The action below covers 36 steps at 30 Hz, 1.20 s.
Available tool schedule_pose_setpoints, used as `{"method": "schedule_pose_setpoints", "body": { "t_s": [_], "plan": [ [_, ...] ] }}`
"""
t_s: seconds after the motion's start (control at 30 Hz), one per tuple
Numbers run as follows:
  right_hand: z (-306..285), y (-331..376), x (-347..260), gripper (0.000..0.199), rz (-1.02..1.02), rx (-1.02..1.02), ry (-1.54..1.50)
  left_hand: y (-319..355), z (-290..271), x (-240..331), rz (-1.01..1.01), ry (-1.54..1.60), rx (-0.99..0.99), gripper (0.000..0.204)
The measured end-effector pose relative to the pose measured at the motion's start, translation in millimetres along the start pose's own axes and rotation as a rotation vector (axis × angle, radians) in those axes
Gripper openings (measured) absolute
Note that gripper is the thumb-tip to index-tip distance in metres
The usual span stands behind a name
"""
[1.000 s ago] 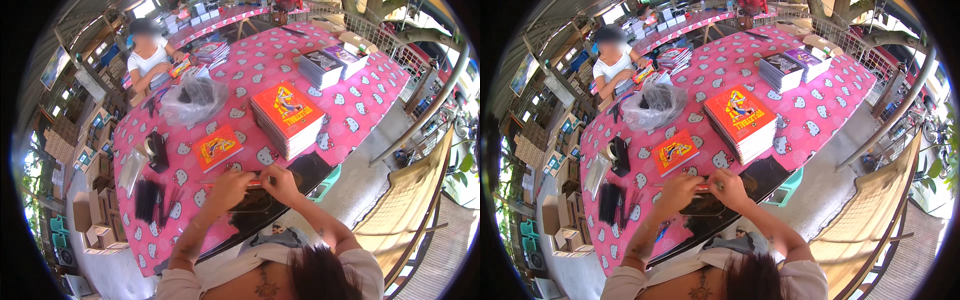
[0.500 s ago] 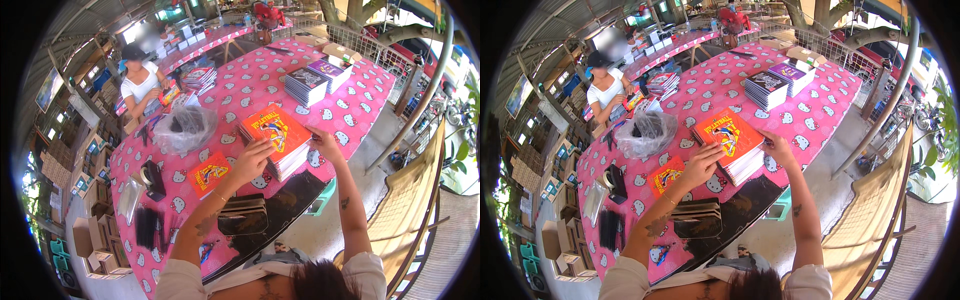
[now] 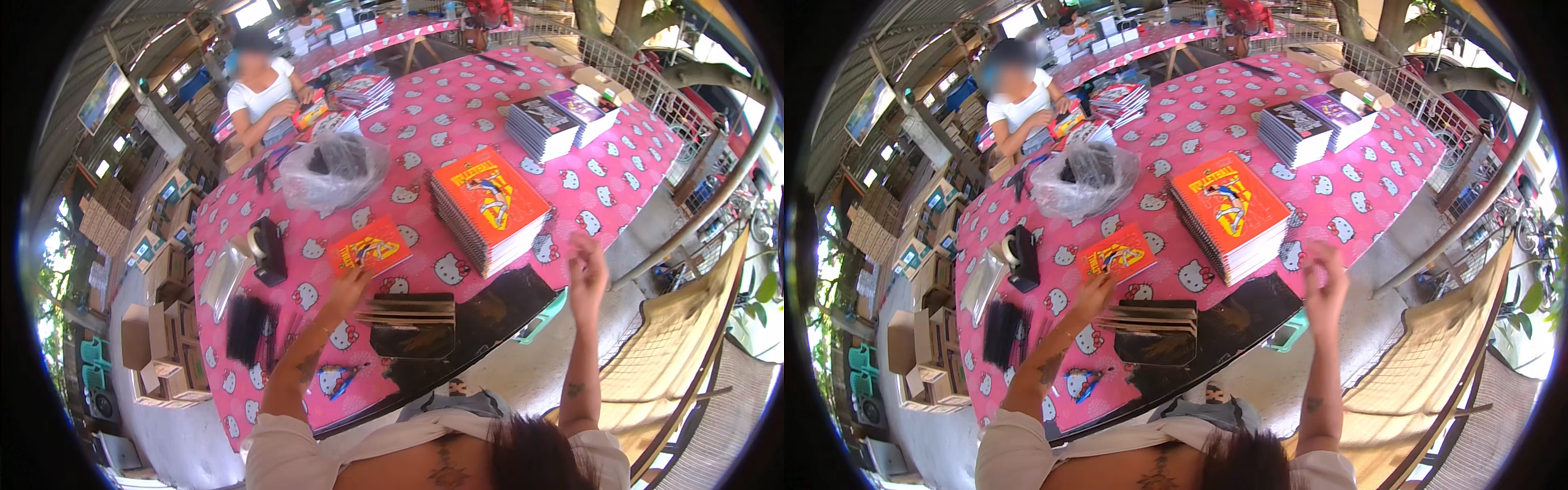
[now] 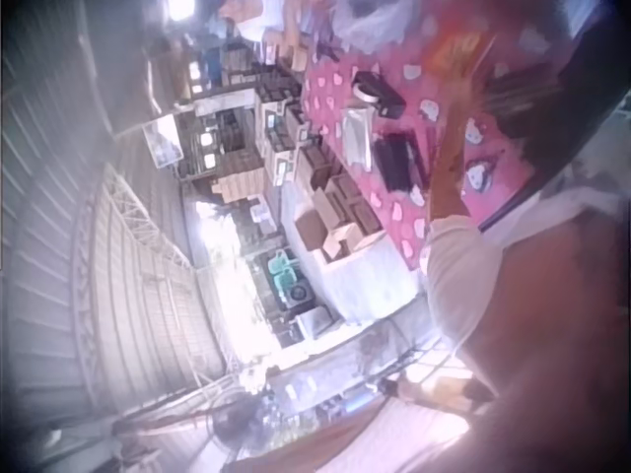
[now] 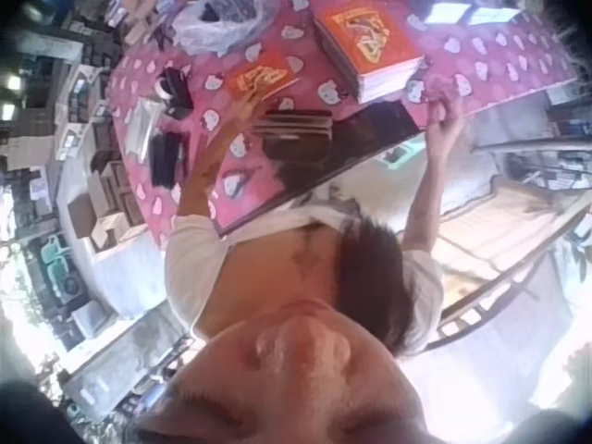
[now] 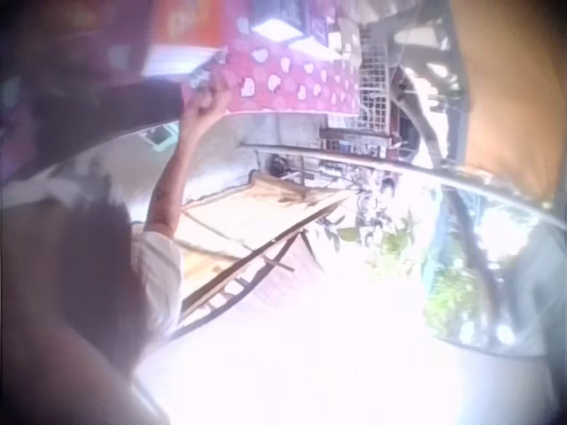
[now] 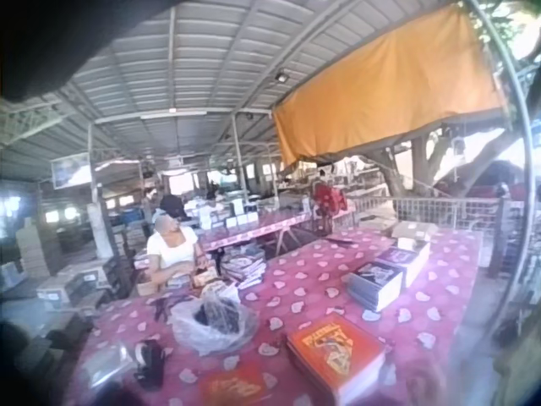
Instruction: The person places staples into small red booklets and سپس stacks the finished booklets onto a pile on the table.
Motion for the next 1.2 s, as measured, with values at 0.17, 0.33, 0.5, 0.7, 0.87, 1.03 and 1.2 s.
{"method": "schedule_pose_setpoints", "body": {
  "t_s": [0.17,0.33,0.5,0.7,0.87,1.03,1.2],
  "plan": [
    [108.9,40.9,-60.4,0.034,-0.161,-0.603,-0.178,4.2,-9.1,-1.8,-0.184,0.078,-0.066,0.037],
    [153.5,44.9,-47.8,0.051,-0.144,-0.387,-0.092,-74.2,-182.0,72.8,-0.127,0.06,0.167,0.032],
    [150.3,68.7,1.2,0.039,0.256,-0.604,-0.34,-73.9,-221.9,136.2,0.17,0.149,0.277,0.034],
    [147.7,110.6,11.6,0.023,0.265,-0.403,-0.479,-57.8,-214.8,165.0,0.228,0.123,0.236,0.037],
    [150.7,113.0,1.6,0.02,0.2,-0.396,-0.373,-60.2,-222.7,173.5,0.249,0.094,0.183,0.035],
    [168.4,123.8,2.4,0.043,0.139,-0.511,-0.328,-26.5,-169.4,164.6,0.155,0.01,0.186,0.027],
    [186.5,142.3,21.2,0.066,0.212,-0.484,-0.396,32.6,-113.5,160.3,-0.412,0.293,0.596,0.032]
  ]
}}
Point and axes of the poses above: each hand's wrist, its own y-axis away from the middle knuckle, its own z-axis out of the palm, x = y × z, the point moved 3 cm from there along -y, towards the middle knuckle, and after that the axes turned 5 degrees about -x, right-handed, at the moved point
